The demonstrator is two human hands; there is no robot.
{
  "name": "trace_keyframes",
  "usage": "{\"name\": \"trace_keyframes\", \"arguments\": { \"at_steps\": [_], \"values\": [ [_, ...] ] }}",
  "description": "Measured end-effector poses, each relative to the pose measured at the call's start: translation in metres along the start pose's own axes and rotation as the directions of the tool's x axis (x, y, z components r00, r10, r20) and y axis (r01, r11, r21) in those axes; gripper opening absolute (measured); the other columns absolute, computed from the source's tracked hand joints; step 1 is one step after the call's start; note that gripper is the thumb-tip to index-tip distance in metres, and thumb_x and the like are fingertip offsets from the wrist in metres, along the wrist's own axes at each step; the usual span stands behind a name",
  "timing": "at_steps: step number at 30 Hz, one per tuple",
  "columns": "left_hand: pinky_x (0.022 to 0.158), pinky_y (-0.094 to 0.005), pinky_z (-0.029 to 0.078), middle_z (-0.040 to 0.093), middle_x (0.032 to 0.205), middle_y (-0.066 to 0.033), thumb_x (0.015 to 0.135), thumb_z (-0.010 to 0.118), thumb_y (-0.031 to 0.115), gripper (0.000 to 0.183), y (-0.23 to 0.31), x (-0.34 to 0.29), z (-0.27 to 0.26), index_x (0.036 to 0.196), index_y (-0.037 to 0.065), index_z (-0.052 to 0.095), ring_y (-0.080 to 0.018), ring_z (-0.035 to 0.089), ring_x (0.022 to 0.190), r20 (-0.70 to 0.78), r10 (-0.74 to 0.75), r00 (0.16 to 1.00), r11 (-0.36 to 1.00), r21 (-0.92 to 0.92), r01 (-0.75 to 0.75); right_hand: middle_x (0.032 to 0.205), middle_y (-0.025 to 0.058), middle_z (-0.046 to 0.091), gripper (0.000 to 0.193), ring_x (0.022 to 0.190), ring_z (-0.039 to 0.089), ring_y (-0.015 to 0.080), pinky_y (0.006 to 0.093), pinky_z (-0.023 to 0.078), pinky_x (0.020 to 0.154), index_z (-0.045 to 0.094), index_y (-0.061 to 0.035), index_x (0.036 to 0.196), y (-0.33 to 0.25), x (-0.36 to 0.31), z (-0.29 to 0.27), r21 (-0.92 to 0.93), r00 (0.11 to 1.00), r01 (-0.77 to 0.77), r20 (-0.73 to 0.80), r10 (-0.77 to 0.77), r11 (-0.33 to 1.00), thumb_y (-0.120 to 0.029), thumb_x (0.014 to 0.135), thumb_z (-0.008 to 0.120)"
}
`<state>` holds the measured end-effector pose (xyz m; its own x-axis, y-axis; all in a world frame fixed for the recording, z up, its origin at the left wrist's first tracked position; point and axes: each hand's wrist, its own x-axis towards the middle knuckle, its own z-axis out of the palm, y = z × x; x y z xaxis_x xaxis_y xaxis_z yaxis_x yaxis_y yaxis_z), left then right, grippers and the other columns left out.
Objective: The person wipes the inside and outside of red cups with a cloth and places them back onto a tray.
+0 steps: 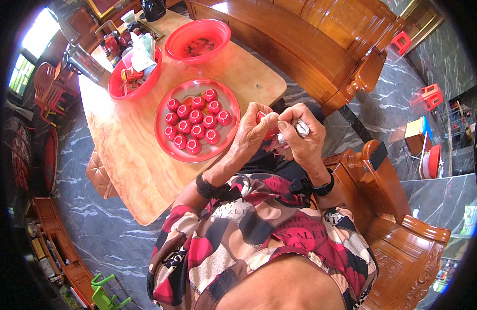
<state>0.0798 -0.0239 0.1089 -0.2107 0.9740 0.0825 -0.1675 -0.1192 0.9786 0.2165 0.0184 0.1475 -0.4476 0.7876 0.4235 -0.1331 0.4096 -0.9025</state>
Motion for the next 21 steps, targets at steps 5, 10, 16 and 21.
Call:
{"name": "trace_keyframes", "arguments": {
  "at_steps": [5,10,16,21],
  "values": [
    [0.063,-0.0222,0.044,0.054,0.08,-0.0031,0.088,0.064,0.041,0.042,-0.007,-0.002,-0.001,0.099,0.003,0.049,-0.0072,0.049,0.073,-0.052,0.047,0.998,0.999,0.027,-0.046,0.078,-0.0027,0.052,0.011,0.066,0.047,0.0019,0.0182,0.041,0.058,0.056,-0.003,0.087,0.002,-0.002,0.003,0.003,0.999,-0.038,0.01,0.038,0.999,0.0,0.082,0.066],
    [0.06,-0.0236,0.045,0.054,0.078,-0.0028,0.088,0.065,0.037,0.04,-0.017,0.0,-0.005,0.1,0.003,0.049,-0.0079,0.05,0.07,-0.041,0.01,0.999,1.0,0.008,-0.01,0.074,-0.0022,0.052,0.016,0.066,0.047,0.0038,0.0201,0.042,0.058,0.055,-0.0043,0.083,0.007,-0.002,0.006,-0.078,0.999,0.033,-0.005,-0.033,0.996,-0.004,0.08,0.071],
    [0.061,-0.0202,0.044,0.051,0.078,0.0,0.088,0.067,0.032,0.036,-0.015,-0.005,-0.011,0.101,0.003,0.049,-0.0045,0.048,0.071,0.101,-0.117,0.988,0.98,-0.148,0.131,0.07,-0.0028,0.053,0.017,0.064,0.047,0.0035,0.0203,0.041,0.055,0.053,-0.0044,0.08,0.013,-0.003,0.0,-0.069,0.997,-0.023,0.078,0.029,0.997,-0.01,0.083,0.069],
    [0.06,-0.0214,0.046,0.054,0.078,-0.0004,0.087,0.067,0.034,0.038,-0.025,-0.009,-0.018,0.102,0.004,0.05,-0.006,0.052,0.068,0.171,-0.121,0.978,0.951,-0.262,0.163,0.069,-0.005,0.051,0.018,0.062,0.045,0.0017,0.0184,0.039,0.053,0.052,-0.0054,0.078,0.018,-0.006,0.001,0.098,0.956,-0.253,0.177,0.233,0.963,-0.012,0.084,0.068]
  ]
}}
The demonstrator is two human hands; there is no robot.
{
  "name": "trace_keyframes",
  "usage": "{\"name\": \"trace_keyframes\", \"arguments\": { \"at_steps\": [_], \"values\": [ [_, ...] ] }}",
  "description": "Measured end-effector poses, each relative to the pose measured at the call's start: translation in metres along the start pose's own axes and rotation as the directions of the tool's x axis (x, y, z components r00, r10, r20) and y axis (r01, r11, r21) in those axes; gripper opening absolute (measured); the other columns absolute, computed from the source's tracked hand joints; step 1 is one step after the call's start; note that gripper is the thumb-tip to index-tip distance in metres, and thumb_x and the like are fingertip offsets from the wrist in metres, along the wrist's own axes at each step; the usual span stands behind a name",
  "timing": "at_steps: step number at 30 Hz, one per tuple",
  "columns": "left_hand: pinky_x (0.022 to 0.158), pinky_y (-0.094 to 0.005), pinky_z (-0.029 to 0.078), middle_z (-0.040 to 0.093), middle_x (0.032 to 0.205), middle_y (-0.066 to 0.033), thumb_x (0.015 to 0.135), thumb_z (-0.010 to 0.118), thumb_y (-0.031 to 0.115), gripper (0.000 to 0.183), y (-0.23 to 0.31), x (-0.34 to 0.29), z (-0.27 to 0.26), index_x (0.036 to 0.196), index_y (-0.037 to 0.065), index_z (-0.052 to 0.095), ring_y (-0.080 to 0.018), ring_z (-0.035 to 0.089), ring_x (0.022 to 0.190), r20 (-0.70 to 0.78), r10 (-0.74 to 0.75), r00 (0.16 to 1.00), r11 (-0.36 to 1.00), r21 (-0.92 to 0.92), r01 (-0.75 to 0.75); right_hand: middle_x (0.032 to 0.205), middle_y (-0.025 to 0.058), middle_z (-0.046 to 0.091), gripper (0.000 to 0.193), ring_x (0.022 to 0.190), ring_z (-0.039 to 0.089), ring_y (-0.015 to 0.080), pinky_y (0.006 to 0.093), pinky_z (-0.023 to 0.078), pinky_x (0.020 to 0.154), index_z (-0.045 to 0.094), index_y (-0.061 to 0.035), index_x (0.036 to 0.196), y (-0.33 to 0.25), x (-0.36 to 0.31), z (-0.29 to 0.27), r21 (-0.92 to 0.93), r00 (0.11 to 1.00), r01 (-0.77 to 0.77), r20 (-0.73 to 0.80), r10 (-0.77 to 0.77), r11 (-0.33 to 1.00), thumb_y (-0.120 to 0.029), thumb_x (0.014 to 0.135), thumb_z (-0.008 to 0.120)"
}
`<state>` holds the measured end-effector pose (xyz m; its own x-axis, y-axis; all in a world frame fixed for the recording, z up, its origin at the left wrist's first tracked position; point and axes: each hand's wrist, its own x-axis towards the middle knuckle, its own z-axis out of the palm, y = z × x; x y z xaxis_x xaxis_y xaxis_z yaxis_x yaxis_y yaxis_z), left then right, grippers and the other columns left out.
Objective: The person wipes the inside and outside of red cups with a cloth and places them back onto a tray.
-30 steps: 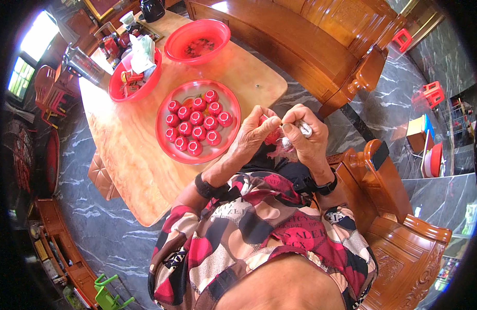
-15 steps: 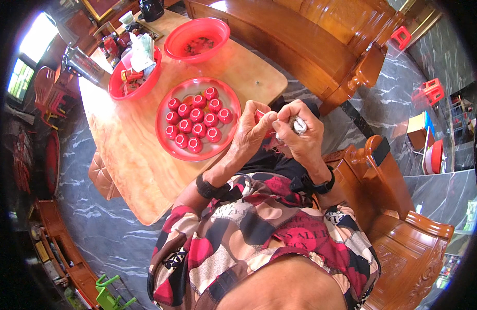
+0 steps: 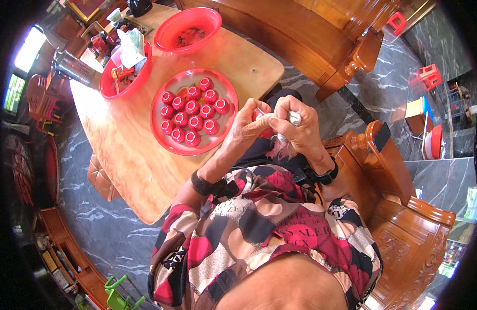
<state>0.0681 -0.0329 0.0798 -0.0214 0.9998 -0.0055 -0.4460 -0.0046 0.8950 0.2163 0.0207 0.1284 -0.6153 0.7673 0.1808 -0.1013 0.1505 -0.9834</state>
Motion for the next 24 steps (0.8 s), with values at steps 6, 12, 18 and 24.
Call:
{"name": "trace_keyframes", "arguments": {
  "at_steps": [6,12,18,24],
  "values": [
    [0.059,-0.0218,0.046,0.057,0.081,-0.0021,0.092,0.059,0.038,0.036,0.011,0.004,-0.014,0.1,0.004,0.05,-0.0068,0.054,0.068,-0.056,-0.002,0.998,1.0,0.019,0.003,0.07,-0.0051,0.05,0.01,0.063,0.044,0.0009,0.0161,0.036,0.055,0.055,-0.0043,0.083,0.011,0.019,0.004,0.202,0.999,0.017,-0.041,-0.009,0.979,-0.009,0.086,0.064],
    [0.061,-0.0206,0.043,0.055,0.082,-0.0013,0.094,0.057,0.036,0.033,0.005,0.019,-0.03,0.097,0.003,0.052,-0.0055,0.05,0.072,-0.156,-0.006,0.988,0.999,-0.033,0.001,0.078,-0.0038,0.056,0.011,0.068,0.048,0.0016,0.017,0.039,0.061,0.062,-0.0016,0.091,0.007,0.038,0.018,-0.101,0.991,0.11,-0.061,-0.116,0.989,-0.01,0.092,0.054],
    [0.064,-0.022,0.043,0.054,0.083,-0.0019,0.092,0.06,0.036,0.036,0.015,0.031,-0.045,0.097,0.002,0.051,-0.006,0.049,0.075,-0.259,0.023,0.966,0.992,0.123,0.01,0.078,-0.0033,0.057,0.009,0.069,0.048,0.0009,0.0172,0.041,0.061,0.062,-0.0006,0.093,0.021,0.063,0.027,-0.122,0.996,0.043,-0.077,-0.052,0.992,-0.007,0.09,0.056],
    [0.065,-0.0229,0.043,0.052,0.083,-0.0022,0.091,0.062,0.034,0.036,0.005,0.044,-0.06,0.097,0.001,0.05,-0.0068,0.047,0.075,-0.314,0.068,0.947,0.982,0.187,-0.009,0.079,-0.0035,0.057,0.007,0.068,0.047,0.0,0.0167,0.041,0.059,0.06,-0.0019,0.089,0.033,0.08,0.032,-0.05,0.996,-0.015,-0.087,0.011,0.999,-0.003,0.084,0.065]
  ]
}}
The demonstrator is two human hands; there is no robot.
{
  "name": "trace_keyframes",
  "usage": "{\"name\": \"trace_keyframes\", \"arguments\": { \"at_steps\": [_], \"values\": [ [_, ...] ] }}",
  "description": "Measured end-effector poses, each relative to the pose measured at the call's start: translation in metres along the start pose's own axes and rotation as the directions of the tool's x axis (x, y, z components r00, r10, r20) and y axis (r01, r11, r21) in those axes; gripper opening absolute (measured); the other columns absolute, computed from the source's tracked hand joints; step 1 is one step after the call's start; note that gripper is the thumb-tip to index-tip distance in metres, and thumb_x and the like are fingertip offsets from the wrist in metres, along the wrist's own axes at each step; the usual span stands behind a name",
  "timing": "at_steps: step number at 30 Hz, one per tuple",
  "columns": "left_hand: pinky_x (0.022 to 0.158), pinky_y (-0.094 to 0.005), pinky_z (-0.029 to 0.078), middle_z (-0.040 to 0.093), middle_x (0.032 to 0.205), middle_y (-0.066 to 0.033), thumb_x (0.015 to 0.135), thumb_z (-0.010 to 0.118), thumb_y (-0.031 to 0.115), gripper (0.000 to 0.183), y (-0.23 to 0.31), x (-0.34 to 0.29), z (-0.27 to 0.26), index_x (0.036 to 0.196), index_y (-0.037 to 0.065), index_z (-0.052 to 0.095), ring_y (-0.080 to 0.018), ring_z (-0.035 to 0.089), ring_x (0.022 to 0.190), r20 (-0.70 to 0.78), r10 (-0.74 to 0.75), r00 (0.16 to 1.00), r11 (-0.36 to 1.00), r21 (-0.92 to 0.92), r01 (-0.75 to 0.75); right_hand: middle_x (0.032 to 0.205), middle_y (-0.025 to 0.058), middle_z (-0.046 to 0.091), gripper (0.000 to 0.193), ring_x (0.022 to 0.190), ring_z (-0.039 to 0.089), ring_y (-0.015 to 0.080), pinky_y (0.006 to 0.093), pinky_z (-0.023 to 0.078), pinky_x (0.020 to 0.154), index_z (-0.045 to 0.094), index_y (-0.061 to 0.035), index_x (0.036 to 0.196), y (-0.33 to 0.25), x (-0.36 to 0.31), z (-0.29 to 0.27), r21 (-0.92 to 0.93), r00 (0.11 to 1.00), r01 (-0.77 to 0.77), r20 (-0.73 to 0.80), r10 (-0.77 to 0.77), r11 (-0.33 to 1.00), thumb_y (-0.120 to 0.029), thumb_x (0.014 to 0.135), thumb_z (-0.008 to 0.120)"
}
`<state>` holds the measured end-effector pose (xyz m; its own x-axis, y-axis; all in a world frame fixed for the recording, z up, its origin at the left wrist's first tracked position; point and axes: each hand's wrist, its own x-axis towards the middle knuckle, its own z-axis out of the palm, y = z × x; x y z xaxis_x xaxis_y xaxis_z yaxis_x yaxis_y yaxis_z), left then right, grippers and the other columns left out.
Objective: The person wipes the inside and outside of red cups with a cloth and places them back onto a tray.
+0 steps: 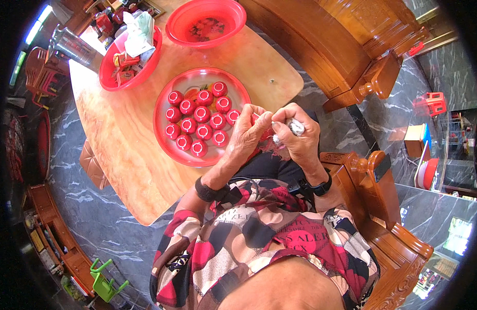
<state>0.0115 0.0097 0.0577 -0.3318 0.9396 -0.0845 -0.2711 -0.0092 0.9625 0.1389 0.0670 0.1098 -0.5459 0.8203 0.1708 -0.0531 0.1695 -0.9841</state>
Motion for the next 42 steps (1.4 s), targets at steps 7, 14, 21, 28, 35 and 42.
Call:
{"name": "trace_keyframes", "arguments": {
  "at_steps": [7,14,21,28,35,42],
  "values": [
    [0.071,-0.02,0.041,0.052,0.088,0.0014,0.096,0.055,0.029,0.025,-0.005,0.01,-0.007,0.102,0.005,0.049,-0.0039,0.047,0.082,0.043,-0.083,0.996,0.997,-0.005,0.083,0.077,-0.0045,0.054,0.011,0.067,0.047,0.0,0.0165,0.041,0.058,0.058,-0.0028,0.088,0.007,0.013,0.004,0.047,0.999,-0.042,-0.023,0.043,0.998,-0.003,0.082,0.068],
    [0.073,-0.0216,0.044,0.053,0.091,-0.0002,0.095,0.056,0.028,0.026,-0.013,0.021,-0.011,0.103,0.005,0.048,-0.006,0.05,0.085,0.068,-0.04,0.997,0.998,-0.051,0.043,0.076,-0.0052,0.055,0.013,0.065,0.046,-0.0004,0.0166,0.04,0.056,0.057,-0.0036,0.085,0.01,0.021,0.007,0.019,0.998,-0.044,-0.039,0.044,0.999,-0.006,0.082,0.07],
    [0.063,-0.0204,0.044,0.051,0.081,0.0005,0.091,0.063,0.026,0.028,-0.006,0.025,-0.009,0.099,0.003,0.05,-0.0053,0.048,0.073,0.046,-0.088,0.995,0.979,-0.181,0.094,0.069,-0.006,0.053,0.013,0.062,0.045,-0.0009,0.0169,0.039,0.053,0.055,-0.0044,0.081,0.01,0.036,0.0,0.015,0.992,-0.08,0.098,0.078,0.997,-0.007,0.083,0.068],
    [0.063,-0.021,0.044,0.054,0.083,-0.0004,0.094,0.057,0.031,0.029,0.015,0.03,-0.02,0.1,0.003,0.052,-0.0066,0.052,0.073,0.192,-0.202,0.96,0.937,-0.248,0.247,0.069,-0.0059,0.053,0.009,0.06,0.048,0.0017,0.0179,0.041,0.054,0.056,-0.0063,0.081,0.008,0.054,-0.016,0.264,0.923,-0.293,0.33,0.2,0.919,-0.006,0.082,0.065],
    [0.072,-0.0317,0.052,0.055,0.097,-0.008,0.095,0.053,0.028,0.028,0.037,0.043,-0.019,0.11,0.005,0.046,-0.0162,0.059,0.087,0.258,-0.162,0.953,0.854,-0.448,0.266,0.076,0.0017,0.056,0.009,0.066,0.053,0.0075,0.0207,0.045,0.058,0.057,-0.0038,0.083,0.023,0.061,-0.065,0.545,0.968,-0.163,-0.072,0.24,0.823,-0.012,0.087,0.057],
    [0.085,-0.0296,0.046,0.056,0.108,-0.0107,0.088,0.06,0.023,0.04,0.032,0.053,-0.002,0.119,0.002,0.044,-0.0175,0.057,0.098,0.245,-0.092,0.965,0.948,-0.275,0.16,0.071,0.0029,0.055,0.01,0.057,0.053,0.0103,0.0233,0.046,0.052,0.058,-0.0038,0.081,0.104,0.051,-0.15,0.444,0.913,-0.237,-0.202,0.354,0.864,-0.011,0.087,0.06]
  ]
}}
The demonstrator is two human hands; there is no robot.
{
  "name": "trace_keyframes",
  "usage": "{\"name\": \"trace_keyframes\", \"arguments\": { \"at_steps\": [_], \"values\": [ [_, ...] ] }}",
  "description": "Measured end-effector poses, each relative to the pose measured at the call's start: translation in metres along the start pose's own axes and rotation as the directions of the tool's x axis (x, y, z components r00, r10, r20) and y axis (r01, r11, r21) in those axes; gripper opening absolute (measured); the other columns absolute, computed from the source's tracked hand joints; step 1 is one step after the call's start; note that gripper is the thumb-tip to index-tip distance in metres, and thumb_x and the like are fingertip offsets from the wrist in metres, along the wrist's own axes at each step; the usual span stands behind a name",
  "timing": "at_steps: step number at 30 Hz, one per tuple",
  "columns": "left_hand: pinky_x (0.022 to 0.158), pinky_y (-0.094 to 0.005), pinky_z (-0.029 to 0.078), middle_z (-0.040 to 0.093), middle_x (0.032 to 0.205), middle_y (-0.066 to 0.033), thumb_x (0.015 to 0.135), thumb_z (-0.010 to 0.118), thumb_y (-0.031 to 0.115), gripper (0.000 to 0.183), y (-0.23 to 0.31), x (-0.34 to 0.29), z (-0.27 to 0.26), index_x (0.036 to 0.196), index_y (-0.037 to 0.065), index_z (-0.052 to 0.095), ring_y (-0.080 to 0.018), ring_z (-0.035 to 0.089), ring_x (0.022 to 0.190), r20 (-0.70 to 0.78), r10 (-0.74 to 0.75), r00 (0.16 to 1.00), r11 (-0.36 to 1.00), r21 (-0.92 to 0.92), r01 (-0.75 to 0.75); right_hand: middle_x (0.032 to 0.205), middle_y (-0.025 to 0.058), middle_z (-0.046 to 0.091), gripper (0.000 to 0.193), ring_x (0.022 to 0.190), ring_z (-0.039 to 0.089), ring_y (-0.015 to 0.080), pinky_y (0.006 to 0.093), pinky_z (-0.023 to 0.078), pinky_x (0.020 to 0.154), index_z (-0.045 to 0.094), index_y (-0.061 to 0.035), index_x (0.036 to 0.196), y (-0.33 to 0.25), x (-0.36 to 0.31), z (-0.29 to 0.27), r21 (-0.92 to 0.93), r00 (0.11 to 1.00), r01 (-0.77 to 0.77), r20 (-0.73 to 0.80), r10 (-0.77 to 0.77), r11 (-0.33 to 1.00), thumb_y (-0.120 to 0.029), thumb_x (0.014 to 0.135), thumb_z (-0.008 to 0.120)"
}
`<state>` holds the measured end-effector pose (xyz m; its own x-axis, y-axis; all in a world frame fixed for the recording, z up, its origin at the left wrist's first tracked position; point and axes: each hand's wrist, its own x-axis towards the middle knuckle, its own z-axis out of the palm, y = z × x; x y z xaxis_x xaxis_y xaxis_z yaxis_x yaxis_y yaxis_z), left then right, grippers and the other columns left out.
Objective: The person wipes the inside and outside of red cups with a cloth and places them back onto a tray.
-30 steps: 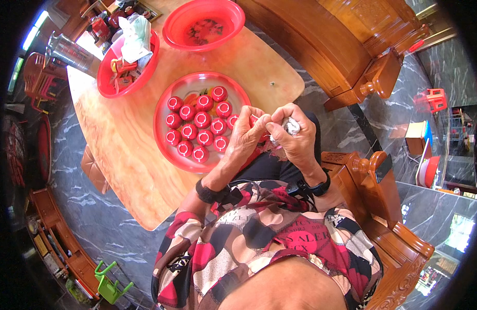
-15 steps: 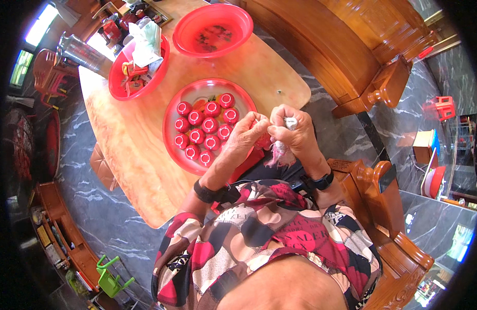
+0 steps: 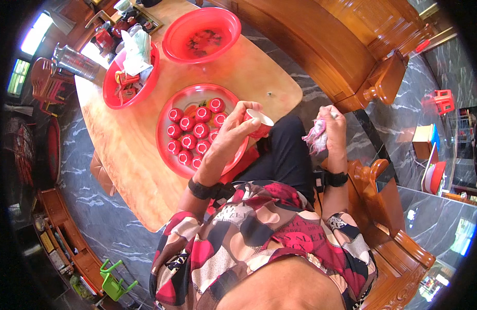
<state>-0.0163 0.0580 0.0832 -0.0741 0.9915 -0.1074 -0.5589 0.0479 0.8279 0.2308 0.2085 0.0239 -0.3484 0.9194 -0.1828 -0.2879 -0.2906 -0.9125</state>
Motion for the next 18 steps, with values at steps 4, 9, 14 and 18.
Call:
{"name": "trace_keyframes", "arguments": {
  "at_steps": [4,9,14,18],
  "values": [
    [0.085,-0.0283,0.046,0.056,0.1,-0.007,0.084,0.07,0.021,0.048,0.003,0.002,0.014,0.119,0.0,0.044,-0.0136,0.056,0.093,-0.086,-0.014,0.996,0.996,0.086,0.021,0.096,0.0151,0.053,0.035,0.064,0.06,0.0207,0.0351,0.052,0.062,0.061,-0.0071,0.114,0.006,-0.011,0.004,-0.824,0.993,-0.038,-0.092,-0.068,0.565,-0.005,0.08,0.055],
    [0.08,-0.0279,0.049,0.058,0.096,-0.0048,0.086,0.068,0.018,0.034,-0.007,0.005,0.01,0.109,0.002,0.048,-0.0129,0.058,0.089,-0.189,0.108,0.976,0.994,0.042,-0.102,0.09,0.0187,0.058,0.034,0.083,0.06,0.0355,0.0405,0.049,0.073,0.06,-0.0002,0.112,0.053,-0.028,-0.023,-0.942,0.946,0.313,0.298,-0.129,0.119,-0.009,0.08,0.054],
    [0.07,-0.0271,0.049,0.059,0.09,-0.0041,0.098,0.05,0.023,0.021,-0.013,0.007,0.013,0.107,0.004,0.05,-0.0124,0.059,0.077,-0.28,0.139,0.95,0.989,-0.01,-0.148,0.09,0.0188,0.059,0.023,0.08,0.059,0.0356,0.0389,0.049,0.072,0.059,0.0024,0.1,0.035,-0.04,-0.014,-0.921,0.923,0.38,0.383,0.025,0.086,-0.01,0.081,0.055],
    [0.07,-0.033,0.051,0.061,0.096,-0.0067,0.098,0.046,0.035,0.034,-0.014,0.003,0.006,0.11,0.005,0.053,-0.0164,0.06,0.083,-0.289,0.131,0.948,0.991,0.046,-0.123,0.088,0.0061,0.059,0.018,0.078,0.059,0.0169,0.0296,0.048,0.07,0.057,-0.0027,0.094,0.002,-0.052,0.016,-0.721,0.816,-0.178,0.273,0.51,0.67,-0.016,0.082,0.057]
  ]
}}
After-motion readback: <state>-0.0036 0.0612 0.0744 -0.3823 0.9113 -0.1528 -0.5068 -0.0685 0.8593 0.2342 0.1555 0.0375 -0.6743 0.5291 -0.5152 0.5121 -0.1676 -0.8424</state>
